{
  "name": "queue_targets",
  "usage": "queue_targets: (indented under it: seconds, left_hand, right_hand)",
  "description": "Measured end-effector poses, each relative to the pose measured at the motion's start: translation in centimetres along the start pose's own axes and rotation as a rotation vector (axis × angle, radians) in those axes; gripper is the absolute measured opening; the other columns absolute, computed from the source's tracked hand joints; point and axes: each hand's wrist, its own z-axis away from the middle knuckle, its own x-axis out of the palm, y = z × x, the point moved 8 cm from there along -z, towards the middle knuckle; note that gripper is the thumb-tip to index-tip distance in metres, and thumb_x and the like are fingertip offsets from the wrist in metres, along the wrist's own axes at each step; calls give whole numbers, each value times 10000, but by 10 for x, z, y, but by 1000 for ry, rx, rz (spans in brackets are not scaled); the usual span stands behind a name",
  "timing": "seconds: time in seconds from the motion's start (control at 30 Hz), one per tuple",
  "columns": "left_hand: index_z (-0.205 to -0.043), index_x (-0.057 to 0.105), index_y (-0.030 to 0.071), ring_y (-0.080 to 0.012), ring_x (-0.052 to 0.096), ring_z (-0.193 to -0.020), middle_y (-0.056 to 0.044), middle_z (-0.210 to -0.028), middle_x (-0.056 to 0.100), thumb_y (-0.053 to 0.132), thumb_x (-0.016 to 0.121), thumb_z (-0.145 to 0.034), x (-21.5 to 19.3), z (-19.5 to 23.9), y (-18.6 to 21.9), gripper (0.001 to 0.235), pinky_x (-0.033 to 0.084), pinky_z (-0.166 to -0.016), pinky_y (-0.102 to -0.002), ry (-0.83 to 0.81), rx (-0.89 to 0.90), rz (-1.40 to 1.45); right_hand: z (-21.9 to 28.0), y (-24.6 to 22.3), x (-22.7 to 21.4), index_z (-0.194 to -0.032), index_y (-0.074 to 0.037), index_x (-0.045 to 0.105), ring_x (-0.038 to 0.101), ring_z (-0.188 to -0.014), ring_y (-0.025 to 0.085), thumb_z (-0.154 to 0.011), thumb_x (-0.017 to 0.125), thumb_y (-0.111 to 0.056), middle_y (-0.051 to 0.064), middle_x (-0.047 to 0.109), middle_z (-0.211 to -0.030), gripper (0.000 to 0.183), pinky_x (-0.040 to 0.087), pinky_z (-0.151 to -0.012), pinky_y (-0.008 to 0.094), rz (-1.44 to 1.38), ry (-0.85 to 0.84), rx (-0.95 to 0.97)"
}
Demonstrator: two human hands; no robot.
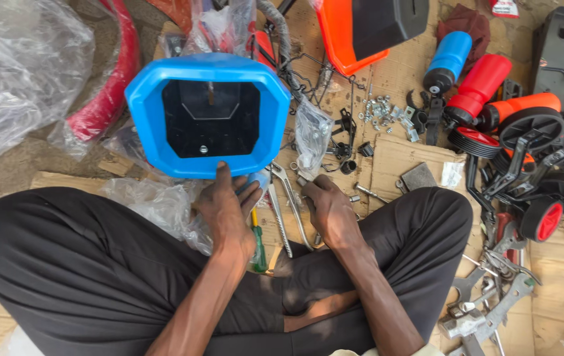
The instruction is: The person sits on the ground and assembles small plastic parts, likely fuel tanks, using bolts, nuts, and washers. They handle blue and red plastic components, inserting fasteners and tightening them with a wrench.
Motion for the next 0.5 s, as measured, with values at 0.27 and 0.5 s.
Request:
queue_targets:
  seconds: [0.27,0.5]
  left_hand:
    - [-1019,641,61,-172,697,-822,-62,-941,689,221,755,-871,2,-14,-3,246,595,-714,-289,87,-38,7]
    - [-903,609,41,-144,589,-784,-23,-861,604,-38,642,-824,6,-10,42,116,518,-759,-329,-78,387,198]
  right_hand:
    - [4,-4,8,-1015,-32,709,627,-1046,361,-875,662,-47,156,635,-1061,149,516,-867,461,60,14,-28]
    - [-1,-18,-20,-1065,-14,684,682,-911,333,-904,668,-24,150,688,-1036,162,529,-780,412,-177,85,22]
